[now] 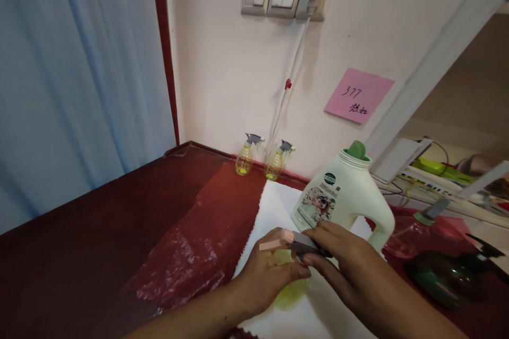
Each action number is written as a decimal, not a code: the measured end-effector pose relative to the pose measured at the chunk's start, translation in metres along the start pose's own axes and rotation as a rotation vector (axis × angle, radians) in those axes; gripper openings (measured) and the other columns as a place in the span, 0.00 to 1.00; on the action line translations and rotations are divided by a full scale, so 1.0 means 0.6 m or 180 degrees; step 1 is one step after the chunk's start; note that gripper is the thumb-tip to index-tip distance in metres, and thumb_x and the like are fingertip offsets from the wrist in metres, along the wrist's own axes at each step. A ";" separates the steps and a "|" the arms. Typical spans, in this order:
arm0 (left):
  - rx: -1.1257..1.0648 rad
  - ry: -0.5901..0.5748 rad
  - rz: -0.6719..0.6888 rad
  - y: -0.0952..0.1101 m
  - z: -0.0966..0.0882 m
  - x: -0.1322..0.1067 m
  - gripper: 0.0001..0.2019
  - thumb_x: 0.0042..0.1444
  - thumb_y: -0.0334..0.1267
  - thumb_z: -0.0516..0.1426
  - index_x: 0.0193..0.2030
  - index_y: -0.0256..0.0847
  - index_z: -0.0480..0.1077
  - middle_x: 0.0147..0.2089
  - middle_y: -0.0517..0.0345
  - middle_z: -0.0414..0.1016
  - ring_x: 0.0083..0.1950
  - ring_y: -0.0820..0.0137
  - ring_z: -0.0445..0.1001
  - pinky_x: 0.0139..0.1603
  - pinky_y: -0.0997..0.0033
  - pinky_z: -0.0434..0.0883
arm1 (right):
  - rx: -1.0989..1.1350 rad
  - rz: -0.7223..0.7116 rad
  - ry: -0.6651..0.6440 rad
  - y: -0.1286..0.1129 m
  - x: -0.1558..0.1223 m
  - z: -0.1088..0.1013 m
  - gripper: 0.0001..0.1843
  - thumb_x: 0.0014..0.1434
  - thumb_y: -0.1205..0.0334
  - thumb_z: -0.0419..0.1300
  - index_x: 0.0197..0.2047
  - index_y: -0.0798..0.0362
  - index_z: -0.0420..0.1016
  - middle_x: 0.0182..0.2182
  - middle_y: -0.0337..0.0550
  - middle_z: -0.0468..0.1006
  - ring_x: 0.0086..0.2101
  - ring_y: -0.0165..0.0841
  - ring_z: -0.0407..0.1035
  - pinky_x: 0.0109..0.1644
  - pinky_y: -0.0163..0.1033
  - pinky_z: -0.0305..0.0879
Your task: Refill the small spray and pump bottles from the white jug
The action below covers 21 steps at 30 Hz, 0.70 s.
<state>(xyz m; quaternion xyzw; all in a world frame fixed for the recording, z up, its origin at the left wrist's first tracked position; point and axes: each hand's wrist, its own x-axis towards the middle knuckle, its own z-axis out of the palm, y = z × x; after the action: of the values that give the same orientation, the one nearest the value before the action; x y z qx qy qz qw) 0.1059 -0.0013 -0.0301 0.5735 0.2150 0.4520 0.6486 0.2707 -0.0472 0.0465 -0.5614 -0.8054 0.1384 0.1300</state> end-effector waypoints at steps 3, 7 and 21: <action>0.0011 -0.0096 0.0054 -0.006 -0.006 -0.003 0.09 0.51 0.35 0.66 0.40 0.40 0.76 0.41 0.59 0.74 0.48 0.63 0.71 0.51 0.66 0.66 | -0.0012 0.0040 -0.0009 -0.001 -0.001 -0.001 0.09 0.68 0.66 0.49 0.41 0.50 0.70 0.38 0.44 0.71 0.39 0.38 0.69 0.41 0.45 0.65; -0.0007 -0.0137 0.0039 -0.019 -0.008 -0.005 0.10 0.53 0.37 0.66 0.43 0.40 0.76 0.44 0.58 0.73 0.51 0.62 0.70 0.54 0.63 0.66 | -0.0025 0.0073 -0.0017 -0.001 -0.001 -0.001 0.09 0.68 0.66 0.49 0.41 0.50 0.70 0.39 0.44 0.72 0.39 0.38 0.69 0.42 0.45 0.65; -0.0093 0.0065 -0.0136 -0.017 0.004 -0.003 0.13 0.48 0.38 0.69 0.40 0.40 0.76 0.42 0.58 0.75 0.49 0.61 0.71 0.50 0.65 0.67 | 0.0084 0.0096 -0.0042 0.000 0.001 0.002 0.09 0.69 0.66 0.49 0.40 0.51 0.69 0.38 0.44 0.69 0.38 0.38 0.67 0.42 0.47 0.64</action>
<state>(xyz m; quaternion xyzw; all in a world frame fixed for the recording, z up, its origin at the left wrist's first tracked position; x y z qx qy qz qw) 0.1102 -0.0036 -0.0398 0.5546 0.2273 0.4470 0.6641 0.2699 -0.0467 0.0457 -0.5708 -0.7958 0.1546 0.1300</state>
